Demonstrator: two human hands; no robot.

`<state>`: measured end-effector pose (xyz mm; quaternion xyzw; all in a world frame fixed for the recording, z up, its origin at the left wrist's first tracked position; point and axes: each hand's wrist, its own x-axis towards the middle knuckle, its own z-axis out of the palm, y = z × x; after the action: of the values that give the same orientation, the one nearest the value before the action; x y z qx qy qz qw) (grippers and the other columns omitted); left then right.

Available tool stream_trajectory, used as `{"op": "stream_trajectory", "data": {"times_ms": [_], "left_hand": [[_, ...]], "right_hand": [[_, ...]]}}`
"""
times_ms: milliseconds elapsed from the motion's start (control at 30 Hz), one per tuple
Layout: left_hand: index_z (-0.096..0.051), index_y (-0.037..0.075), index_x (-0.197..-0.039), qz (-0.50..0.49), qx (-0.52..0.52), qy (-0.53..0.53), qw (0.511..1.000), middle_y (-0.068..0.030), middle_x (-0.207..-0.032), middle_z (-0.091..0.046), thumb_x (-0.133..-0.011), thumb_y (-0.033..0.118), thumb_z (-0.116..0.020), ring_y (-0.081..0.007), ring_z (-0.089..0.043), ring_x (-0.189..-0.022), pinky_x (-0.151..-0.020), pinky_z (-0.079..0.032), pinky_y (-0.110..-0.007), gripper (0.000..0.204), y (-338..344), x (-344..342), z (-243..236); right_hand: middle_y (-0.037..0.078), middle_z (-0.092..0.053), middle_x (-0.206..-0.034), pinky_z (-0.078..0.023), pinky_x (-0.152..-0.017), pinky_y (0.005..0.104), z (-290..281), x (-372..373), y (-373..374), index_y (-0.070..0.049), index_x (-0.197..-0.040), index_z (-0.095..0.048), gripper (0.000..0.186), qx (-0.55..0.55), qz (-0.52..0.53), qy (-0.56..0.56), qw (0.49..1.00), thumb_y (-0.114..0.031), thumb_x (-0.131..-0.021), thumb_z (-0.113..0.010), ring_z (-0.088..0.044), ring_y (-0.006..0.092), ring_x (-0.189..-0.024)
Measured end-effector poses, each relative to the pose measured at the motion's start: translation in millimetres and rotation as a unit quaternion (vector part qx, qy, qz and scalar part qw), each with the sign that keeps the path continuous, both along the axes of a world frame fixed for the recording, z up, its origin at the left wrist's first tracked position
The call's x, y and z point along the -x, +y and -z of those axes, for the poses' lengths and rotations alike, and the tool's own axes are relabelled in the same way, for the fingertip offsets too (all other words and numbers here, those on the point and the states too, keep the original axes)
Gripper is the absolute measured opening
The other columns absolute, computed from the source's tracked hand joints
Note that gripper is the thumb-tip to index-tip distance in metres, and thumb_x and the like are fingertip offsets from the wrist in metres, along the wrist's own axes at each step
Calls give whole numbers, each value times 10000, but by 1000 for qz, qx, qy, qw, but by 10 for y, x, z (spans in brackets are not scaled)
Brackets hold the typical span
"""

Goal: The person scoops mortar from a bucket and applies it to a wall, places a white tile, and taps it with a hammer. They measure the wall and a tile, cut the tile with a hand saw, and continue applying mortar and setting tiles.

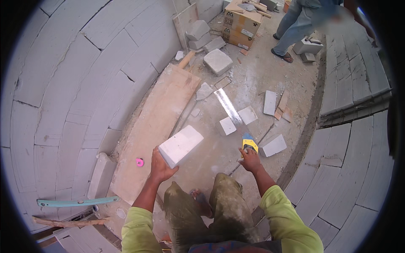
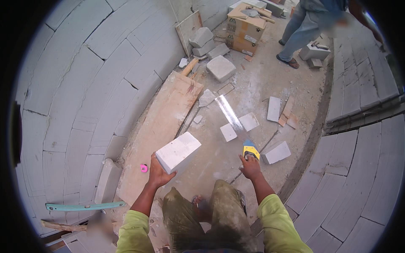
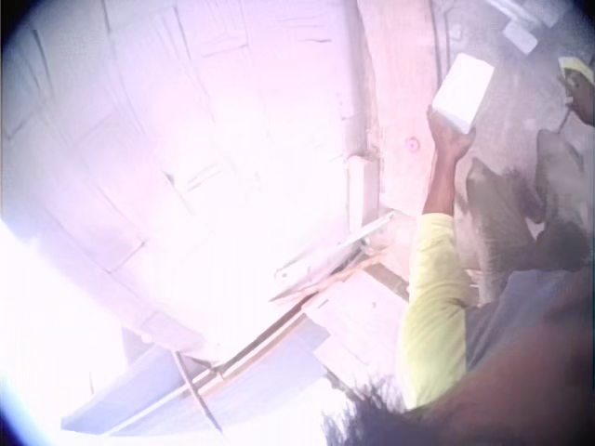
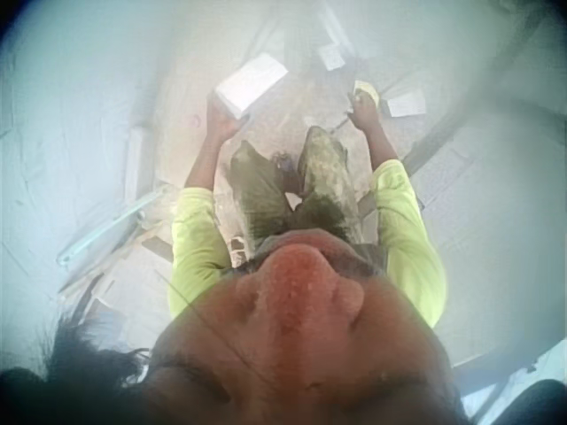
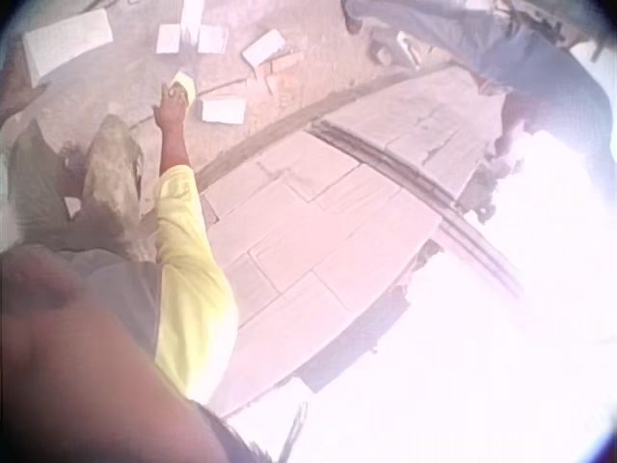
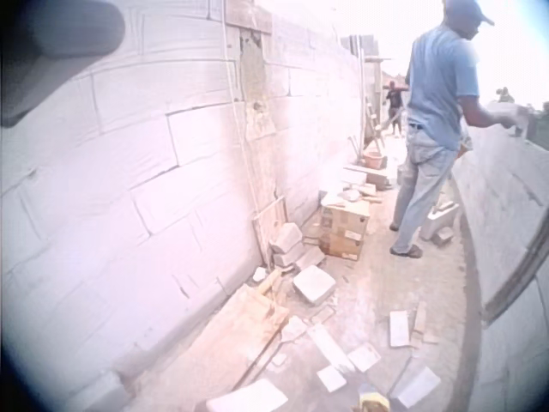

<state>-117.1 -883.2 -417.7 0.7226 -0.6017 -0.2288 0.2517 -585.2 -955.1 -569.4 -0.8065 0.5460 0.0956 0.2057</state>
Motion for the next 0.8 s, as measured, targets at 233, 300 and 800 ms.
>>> {"op": "stream_trajectory", "data": {"times_ms": [233,300,800], "left_hand": [[-404,-91,-1411,-118,-68,-25,990,-296,-1325,-503,-600,284,-960,-495,-500,-1290,-1128,-431,-590,1052,1296,-65,-1055],[-339,-105,-1475,-134,-59,-61,987,-311,-1358,-498,-620,307,-937,-502,-495,-1303,-1159,-401,-622,1122,1732,-72,-1221],[-232,-96,-1636,-609,-312,-26,729,-297,-1507,-463,-702,400,-947,-500,-450,-1449,-1229,-393,-611,1276,4122,376,-3254]], "right_hand": [[240,-747,-1331,-554,-1093,496,-2034,-200,165,-108,-1610,-528,692,-232,83,-71,967,-441,-1033,-717,-701,427,-1259],[220,-765,-1322,-570,-1076,498,-2700,-145,323,-129,-1601,-551,698,-238,79,-70,965,-486,-1026,-721,-753,423,-1158],[220,-821,-1077,-606,-974,444,-2620,363,12,-88,-1352,-764,505,-291,-275,10,916,-308,-906,-852,-789,353,-1066]]}}
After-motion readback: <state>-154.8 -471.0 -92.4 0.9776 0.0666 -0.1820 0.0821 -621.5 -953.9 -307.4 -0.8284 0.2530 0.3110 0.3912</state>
